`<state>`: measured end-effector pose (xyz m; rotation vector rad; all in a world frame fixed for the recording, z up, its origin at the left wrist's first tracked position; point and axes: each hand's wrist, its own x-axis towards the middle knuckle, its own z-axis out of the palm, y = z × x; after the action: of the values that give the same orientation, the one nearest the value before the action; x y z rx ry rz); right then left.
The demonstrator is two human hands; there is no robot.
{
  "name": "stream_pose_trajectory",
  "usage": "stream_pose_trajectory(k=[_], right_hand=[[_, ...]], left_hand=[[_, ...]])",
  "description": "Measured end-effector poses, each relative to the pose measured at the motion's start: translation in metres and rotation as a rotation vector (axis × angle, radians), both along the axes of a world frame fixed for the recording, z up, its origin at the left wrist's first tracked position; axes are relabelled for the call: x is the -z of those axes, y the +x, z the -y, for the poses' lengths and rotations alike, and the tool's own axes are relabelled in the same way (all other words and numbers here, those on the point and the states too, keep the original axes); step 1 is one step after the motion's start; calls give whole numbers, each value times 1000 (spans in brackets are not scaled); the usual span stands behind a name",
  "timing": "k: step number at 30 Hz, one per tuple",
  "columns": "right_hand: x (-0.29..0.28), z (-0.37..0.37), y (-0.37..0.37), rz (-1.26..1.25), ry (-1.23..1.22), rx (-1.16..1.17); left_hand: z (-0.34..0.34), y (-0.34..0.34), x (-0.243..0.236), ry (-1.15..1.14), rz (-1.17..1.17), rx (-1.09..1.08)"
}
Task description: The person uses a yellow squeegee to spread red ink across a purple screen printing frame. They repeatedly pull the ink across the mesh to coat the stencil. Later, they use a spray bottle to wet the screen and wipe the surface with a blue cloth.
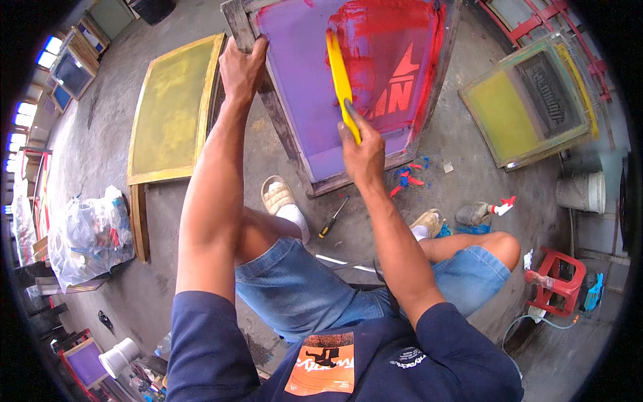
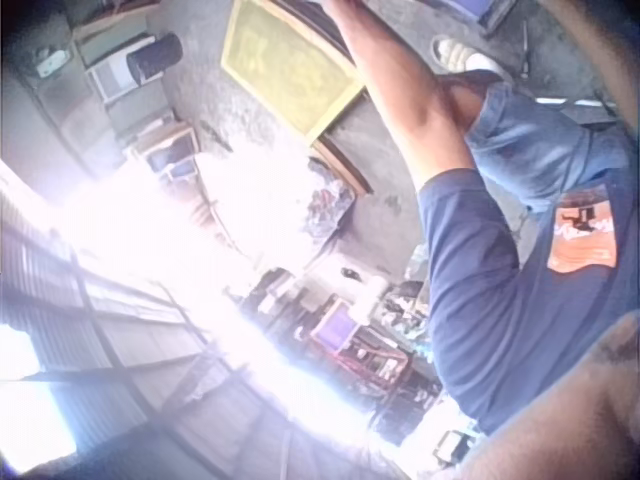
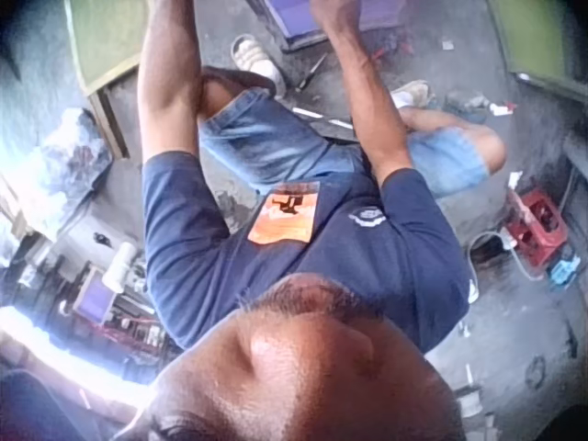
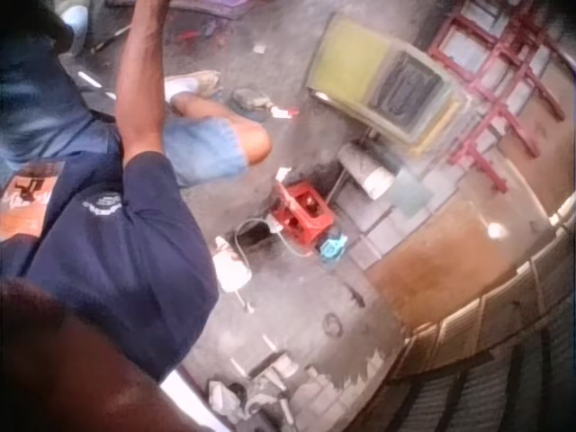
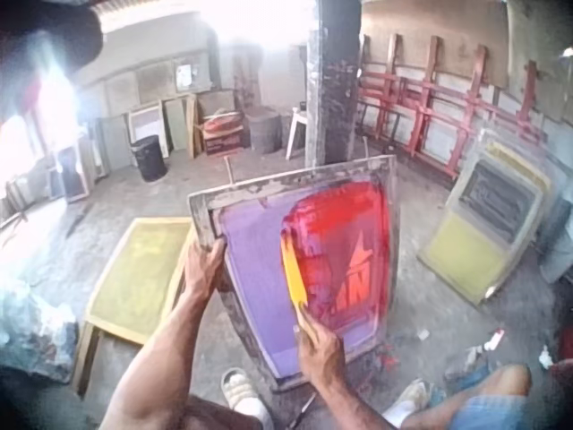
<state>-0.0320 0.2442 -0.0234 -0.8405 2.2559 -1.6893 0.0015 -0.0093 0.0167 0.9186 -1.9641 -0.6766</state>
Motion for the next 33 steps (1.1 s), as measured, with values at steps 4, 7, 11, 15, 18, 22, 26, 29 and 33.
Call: stream_pose_trajectory(k=[4,7,11,15,18,22,26,29,33], right_hand=[[57,-36,17,-186,42,13],[67,-42,12,-130,84,-7],[35,-41,-5,-44,225,-35],[65,-56,-16,-255,100,-1],[16,-38,-25,-75,312,-36],[68,-63,-24,-285,127,-33],[28,-43,-31,-154,220,-28],[43,-52,-32,-190,223,-29],[47,-45,-28,-266,127,-6]], left_hand=[[-5,0,-9,-31,-35,36],[5,0,4,-84,-52,38],[6,4,9,-45,13,26],[-2,-2,-6,-48,-91,47],[9,0,-3,-32,20,40],[0,0,-2,-83,-20,33],[0,1,3,-19,-19,38],[1,4,2,13,-53,81],[6,2,2,-101,-57,9]])
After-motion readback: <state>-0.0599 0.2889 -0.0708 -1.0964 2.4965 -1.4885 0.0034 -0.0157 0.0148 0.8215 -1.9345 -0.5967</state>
